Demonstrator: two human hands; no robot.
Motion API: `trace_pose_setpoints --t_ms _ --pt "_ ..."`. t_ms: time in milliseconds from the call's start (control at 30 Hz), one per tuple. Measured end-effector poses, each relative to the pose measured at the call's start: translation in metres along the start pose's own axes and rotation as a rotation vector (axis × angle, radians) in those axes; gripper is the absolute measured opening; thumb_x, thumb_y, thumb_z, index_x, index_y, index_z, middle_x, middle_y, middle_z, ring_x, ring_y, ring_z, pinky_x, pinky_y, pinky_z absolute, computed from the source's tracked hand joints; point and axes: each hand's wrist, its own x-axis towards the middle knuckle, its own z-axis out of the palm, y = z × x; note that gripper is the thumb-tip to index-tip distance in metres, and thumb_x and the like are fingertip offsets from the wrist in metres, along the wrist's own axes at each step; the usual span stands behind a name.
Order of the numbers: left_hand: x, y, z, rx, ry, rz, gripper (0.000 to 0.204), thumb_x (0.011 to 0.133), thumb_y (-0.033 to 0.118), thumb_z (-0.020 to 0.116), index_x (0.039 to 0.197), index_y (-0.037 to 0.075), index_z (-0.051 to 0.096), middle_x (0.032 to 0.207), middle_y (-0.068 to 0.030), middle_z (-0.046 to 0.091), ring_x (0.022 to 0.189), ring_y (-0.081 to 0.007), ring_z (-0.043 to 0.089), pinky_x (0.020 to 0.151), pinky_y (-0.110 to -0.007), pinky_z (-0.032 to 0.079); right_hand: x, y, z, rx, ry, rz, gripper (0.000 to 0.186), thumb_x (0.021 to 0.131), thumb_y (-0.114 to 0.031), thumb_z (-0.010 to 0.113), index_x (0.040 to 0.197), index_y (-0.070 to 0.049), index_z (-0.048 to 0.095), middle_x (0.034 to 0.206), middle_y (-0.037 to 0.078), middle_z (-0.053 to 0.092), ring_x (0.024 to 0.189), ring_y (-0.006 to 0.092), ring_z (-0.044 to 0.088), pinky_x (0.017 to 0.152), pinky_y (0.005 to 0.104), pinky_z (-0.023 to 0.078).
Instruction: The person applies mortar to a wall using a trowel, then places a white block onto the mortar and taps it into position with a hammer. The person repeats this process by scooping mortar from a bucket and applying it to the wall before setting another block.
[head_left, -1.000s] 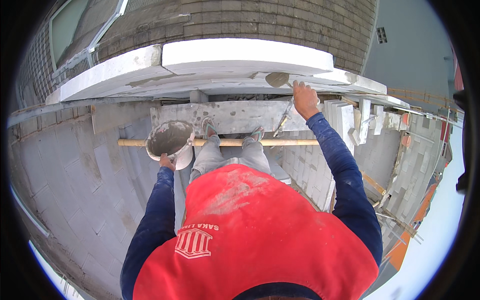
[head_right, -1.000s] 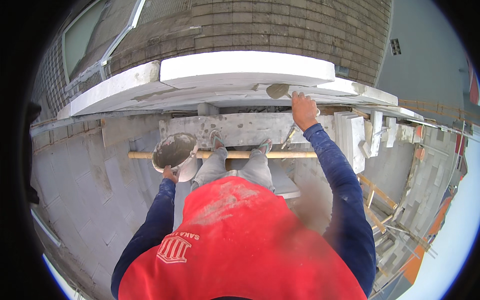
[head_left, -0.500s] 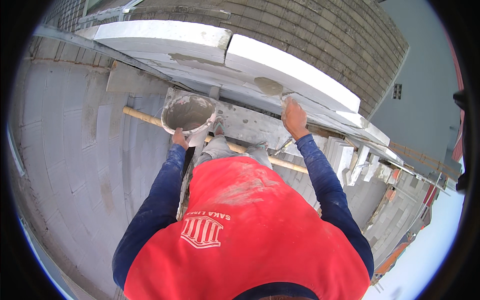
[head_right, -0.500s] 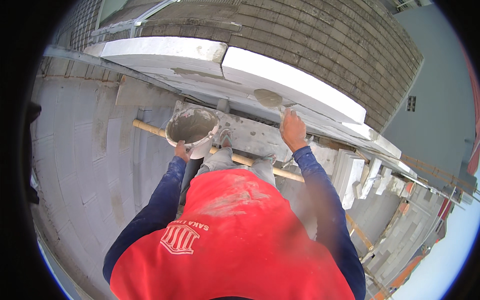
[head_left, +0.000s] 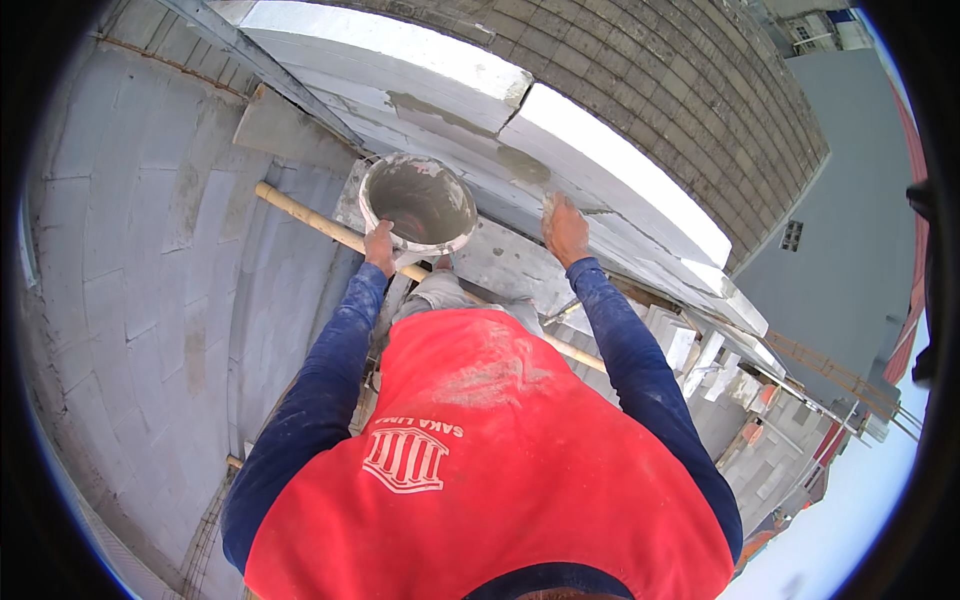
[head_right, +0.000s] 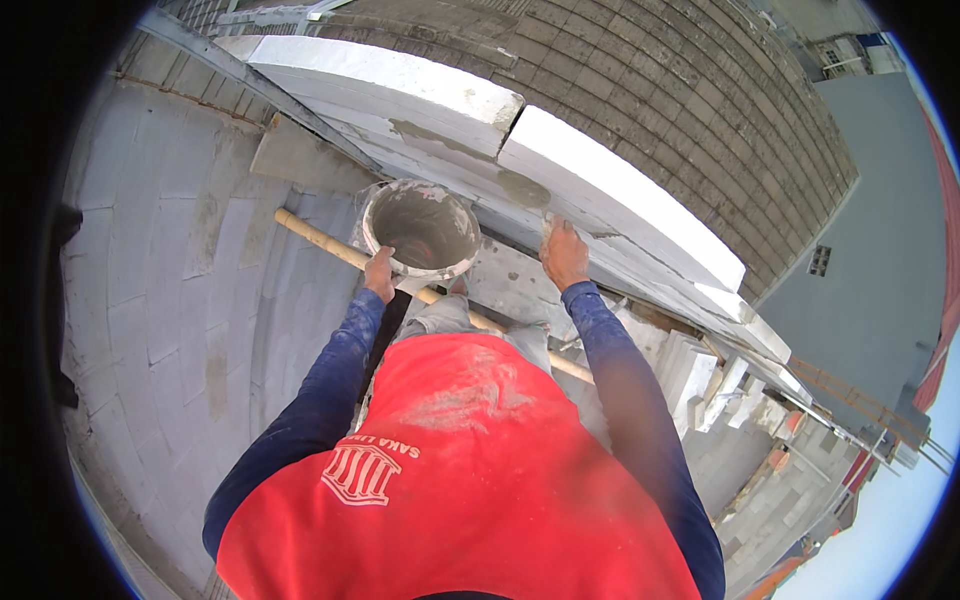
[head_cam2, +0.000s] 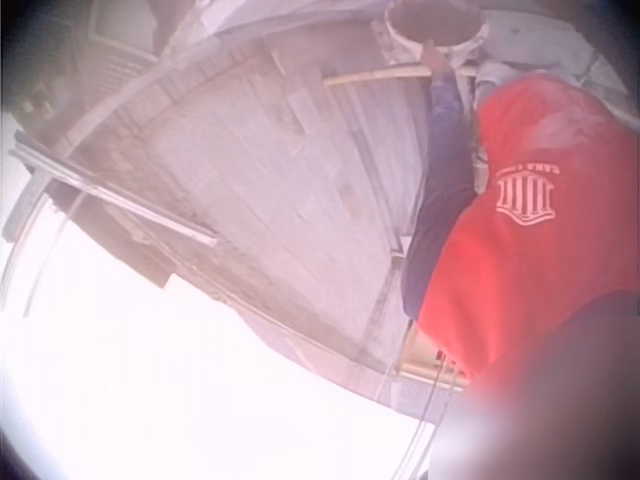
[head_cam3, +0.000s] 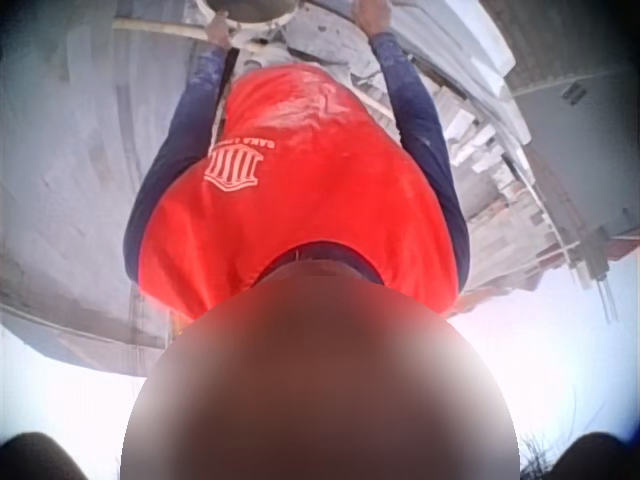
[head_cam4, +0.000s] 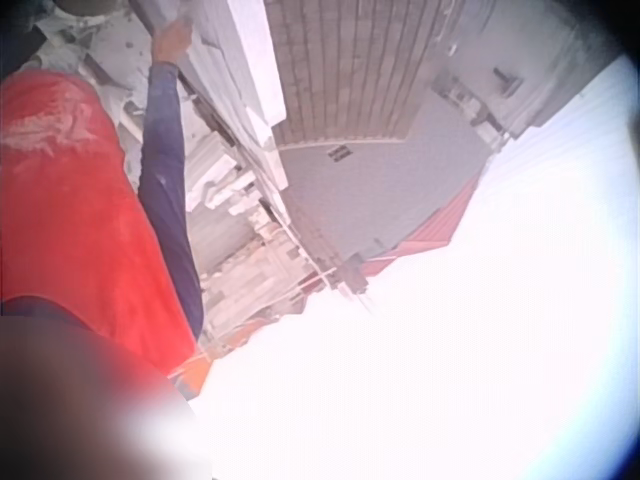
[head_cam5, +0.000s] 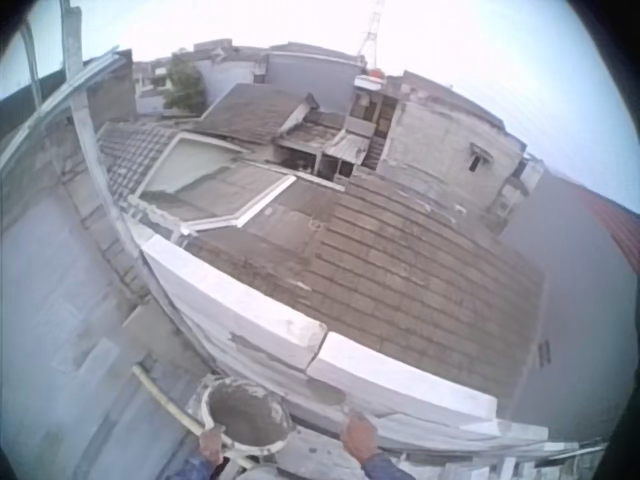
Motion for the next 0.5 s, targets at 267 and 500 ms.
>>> trace_pose_setpoints --t_ms 267,500 --pt "0.005 0.000 -0.002 -0.031 0.020 -0.052 0.039 0.089 0.028 0.066 0.119 0.004 0.059 0.113 -0.0125 0.061 0.104 -0.0283 0.062 0.091 -0.049 0.054 0.004 -0.003 0.008 -0.110 -0.073 -0.024 0.048 0.087 -0.017 0.069 0.128 -0.002 0.050 0.111 0.022 0.066 0.097 0.0409 0.071 0.079 0.0507 0.059" --pt "0.015 -0.006 -0.019 -0.049 0.071 -0.046 0.039 0.089 0.027 0.065 0.119 0.003 0.056 0.111 -0.0145 0.060 0.103 -0.0303 0.062 0.096 -0.052 0.053 0.015 -0.021 -0.001 -0.053 -0.046 -0.053 0.044 0.092 -0.019 0.062 0.131 -0.001 0.051 0.113 0.025 0.067 0.097 0.0452 0.070 0.082 0.0556 0.056"
